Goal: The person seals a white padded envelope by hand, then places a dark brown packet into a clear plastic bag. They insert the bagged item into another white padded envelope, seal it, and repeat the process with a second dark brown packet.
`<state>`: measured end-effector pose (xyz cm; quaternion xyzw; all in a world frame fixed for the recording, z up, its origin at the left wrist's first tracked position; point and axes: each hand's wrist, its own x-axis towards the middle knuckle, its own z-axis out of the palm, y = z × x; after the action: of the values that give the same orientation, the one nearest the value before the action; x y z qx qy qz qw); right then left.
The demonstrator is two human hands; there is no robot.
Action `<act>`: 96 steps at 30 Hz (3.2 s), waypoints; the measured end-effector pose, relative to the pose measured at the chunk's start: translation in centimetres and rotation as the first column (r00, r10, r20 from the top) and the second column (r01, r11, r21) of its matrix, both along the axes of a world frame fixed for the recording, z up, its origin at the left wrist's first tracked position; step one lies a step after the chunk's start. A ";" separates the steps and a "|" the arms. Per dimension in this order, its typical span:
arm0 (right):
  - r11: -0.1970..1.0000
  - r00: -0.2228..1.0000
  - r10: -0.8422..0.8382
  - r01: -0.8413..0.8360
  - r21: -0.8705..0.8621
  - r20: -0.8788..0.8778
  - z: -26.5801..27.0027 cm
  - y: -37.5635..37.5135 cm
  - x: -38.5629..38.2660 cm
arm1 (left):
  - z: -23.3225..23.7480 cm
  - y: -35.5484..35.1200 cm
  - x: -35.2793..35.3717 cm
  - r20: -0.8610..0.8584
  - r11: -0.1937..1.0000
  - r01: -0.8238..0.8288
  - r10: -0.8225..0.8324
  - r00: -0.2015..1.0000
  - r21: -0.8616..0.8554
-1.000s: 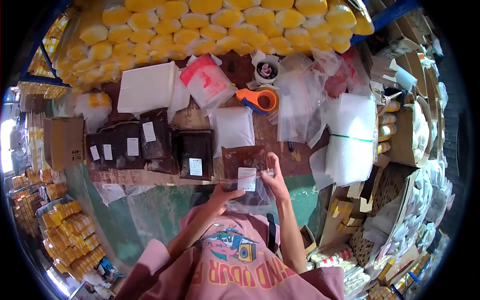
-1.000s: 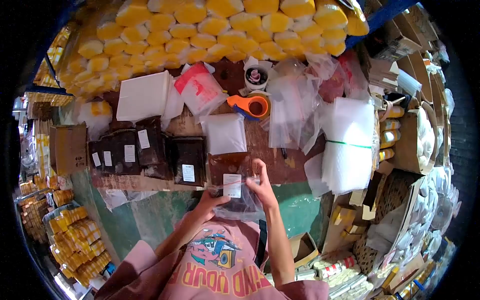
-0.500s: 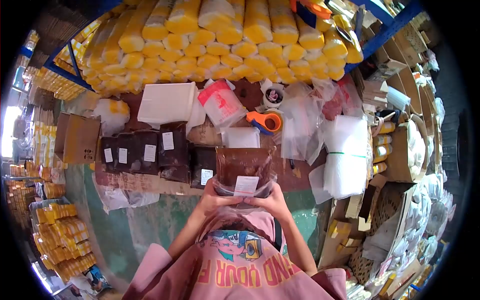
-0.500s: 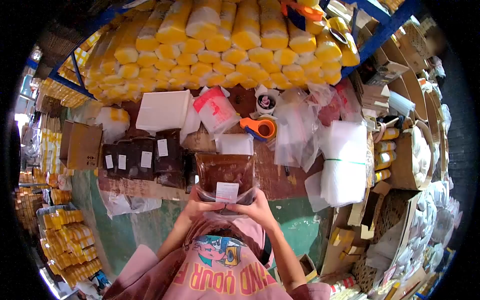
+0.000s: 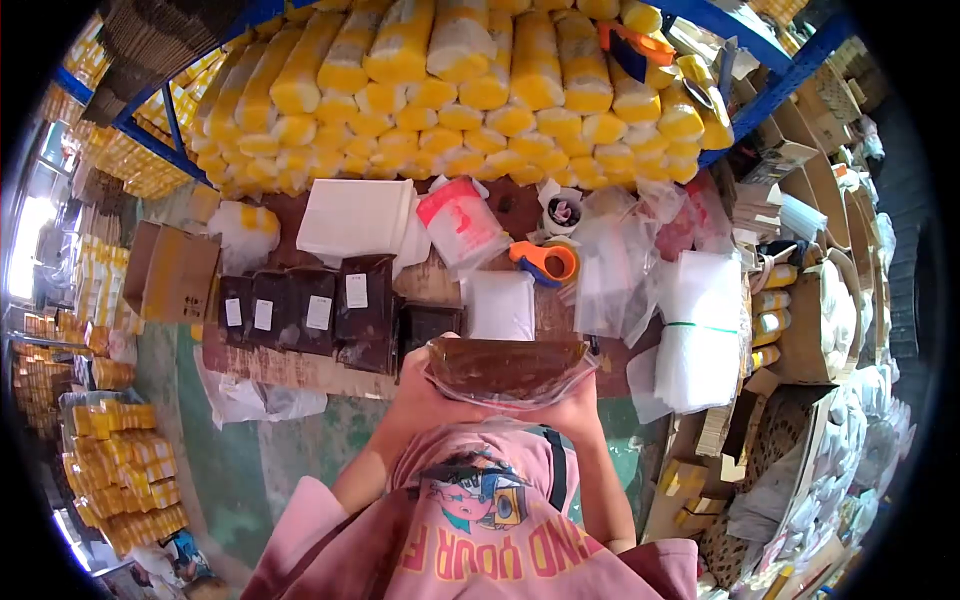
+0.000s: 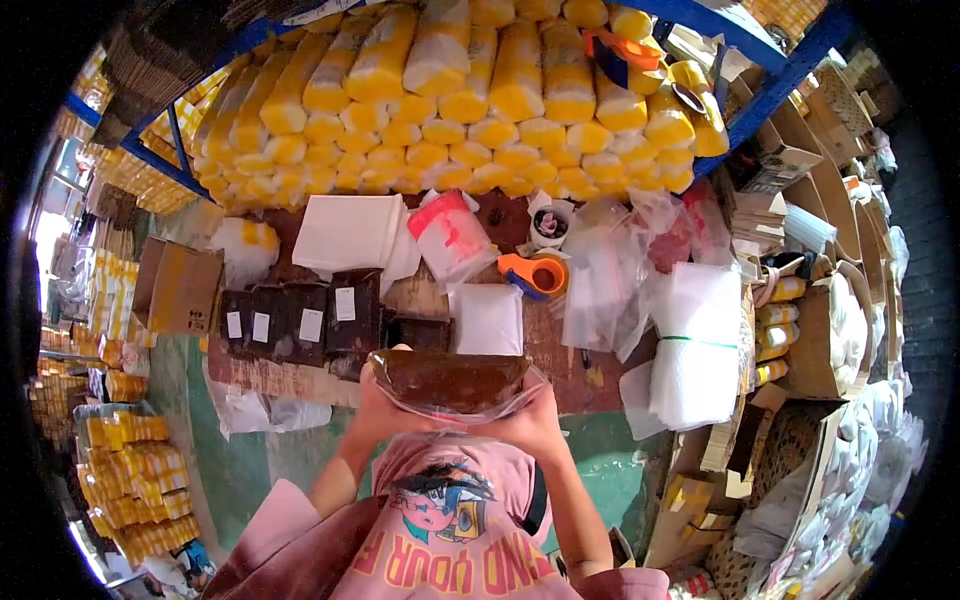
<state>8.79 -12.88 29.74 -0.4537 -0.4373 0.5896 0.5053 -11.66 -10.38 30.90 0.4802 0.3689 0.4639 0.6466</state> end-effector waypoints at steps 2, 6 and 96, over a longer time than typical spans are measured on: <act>1.000 1.000 -0.022 0.022 -0.001 -0.004 0.2 -0.2 0.2 | 0.2 0.2 0.0 -0.071 0.997 0.031 -0.026 0.997 0.074; 1.000 0.995 -0.014 0.014 -0.001 0.095 1.0 0.1 0.4 | 1.5 1.0 0.5 -0.069 0.996 0.072 -0.068 0.995 0.053; 0.912 0.988 -0.141 0.152 -0.381 0.058 -20.4 -6.1 2.4 | -17.8 2.9 -0.5 -0.643 0.842 0.518 -0.480 0.596 -0.148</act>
<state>11.14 -18.97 9.34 -0.5839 -0.2854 0.6176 0.4429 -12.13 -7.53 13.12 0.7126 0.4101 0.0746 0.5643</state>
